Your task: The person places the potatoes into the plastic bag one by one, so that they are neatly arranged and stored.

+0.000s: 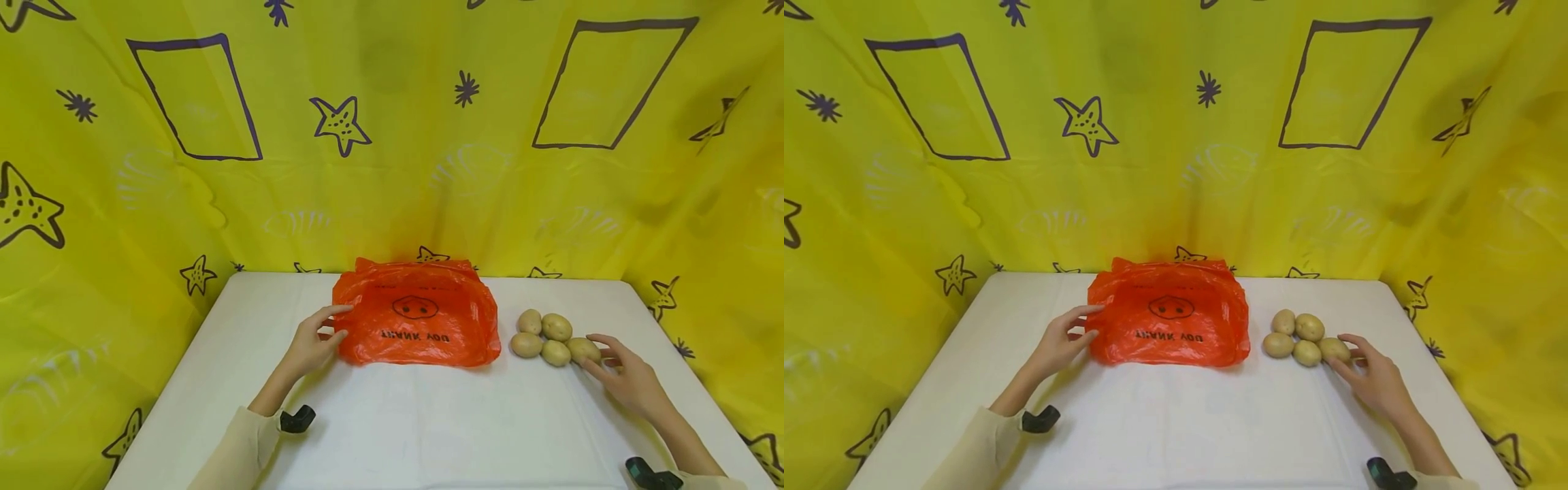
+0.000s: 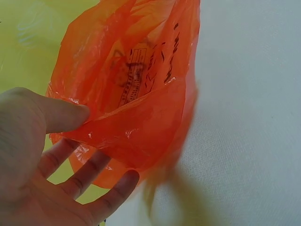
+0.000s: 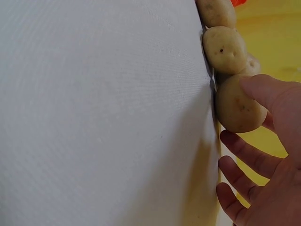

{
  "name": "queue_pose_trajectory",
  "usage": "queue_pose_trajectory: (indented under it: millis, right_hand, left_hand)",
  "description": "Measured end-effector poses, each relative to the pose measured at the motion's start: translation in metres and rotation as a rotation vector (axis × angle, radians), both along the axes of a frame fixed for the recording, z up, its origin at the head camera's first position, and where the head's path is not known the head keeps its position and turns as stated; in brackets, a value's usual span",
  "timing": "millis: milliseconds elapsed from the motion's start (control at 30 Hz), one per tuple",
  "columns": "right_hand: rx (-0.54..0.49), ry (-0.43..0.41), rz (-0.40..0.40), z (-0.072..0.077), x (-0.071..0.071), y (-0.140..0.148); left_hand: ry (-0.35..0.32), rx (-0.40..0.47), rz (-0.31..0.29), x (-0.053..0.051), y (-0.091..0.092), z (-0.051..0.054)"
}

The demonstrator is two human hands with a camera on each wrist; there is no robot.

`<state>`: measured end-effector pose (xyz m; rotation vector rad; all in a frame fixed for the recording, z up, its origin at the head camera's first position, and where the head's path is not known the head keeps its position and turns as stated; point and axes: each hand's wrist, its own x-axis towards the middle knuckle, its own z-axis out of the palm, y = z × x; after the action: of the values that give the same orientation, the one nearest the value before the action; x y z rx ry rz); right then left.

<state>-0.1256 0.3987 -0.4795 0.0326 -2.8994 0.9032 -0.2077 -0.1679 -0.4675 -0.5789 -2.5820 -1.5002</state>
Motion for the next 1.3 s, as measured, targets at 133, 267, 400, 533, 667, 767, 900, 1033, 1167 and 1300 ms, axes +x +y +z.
queue_pose_trajectory:
  millis: [133,267,400,533,667,767,900,1033,1167,1300]
  right_hand:
    - [-0.006,-0.010,-0.001,0.001,0.000,0.000]
    - [-0.004,-0.002,-0.002,0.000,0.000,-0.002]
    - [-0.004,0.010,0.002,0.000,0.000,-0.003]
    - [-0.006,0.029,-0.002,0.000,-0.001,-0.002]
    - [-0.024,0.038,-0.009,-0.001,-0.001,-0.003]
    - [-0.037,0.037,-0.016,-0.002,-0.001,-0.003]
    - [-0.035,0.041,-0.026,0.000,-0.002,-0.002]
    - [-0.018,0.038,-0.033,0.002,-0.002,-0.002]
    - [0.005,0.057,-0.037,0.009,-0.002,-0.002]
    - [0.014,0.102,-0.040,0.016,-0.001,0.000]
  left_hand:
    - [-0.013,0.014,0.000,-0.001,-0.001,-0.001]
    - [-0.024,0.030,-0.024,-0.001,-0.005,-0.003]
    - [-0.021,0.036,-0.057,0.000,-0.009,-0.003]
    - [-0.012,0.043,-0.058,-0.001,-0.010,-0.002]
    - [-0.017,0.060,-0.026,0.000,-0.007,-0.002]
    - [-0.002,0.071,0.004,0.001,-0.003,-0.001]
    - [0.004,0.058,0.036,0.010,0.006,0.015]
    - [-0.013,0.041,0.052,0.008,0.006,0.012]
    - [-0.021,0.035,0.046,-0.001,0.000,-0.001]
    - [-0.039,0.030,0.036,-0.001,-0.002,0.001]
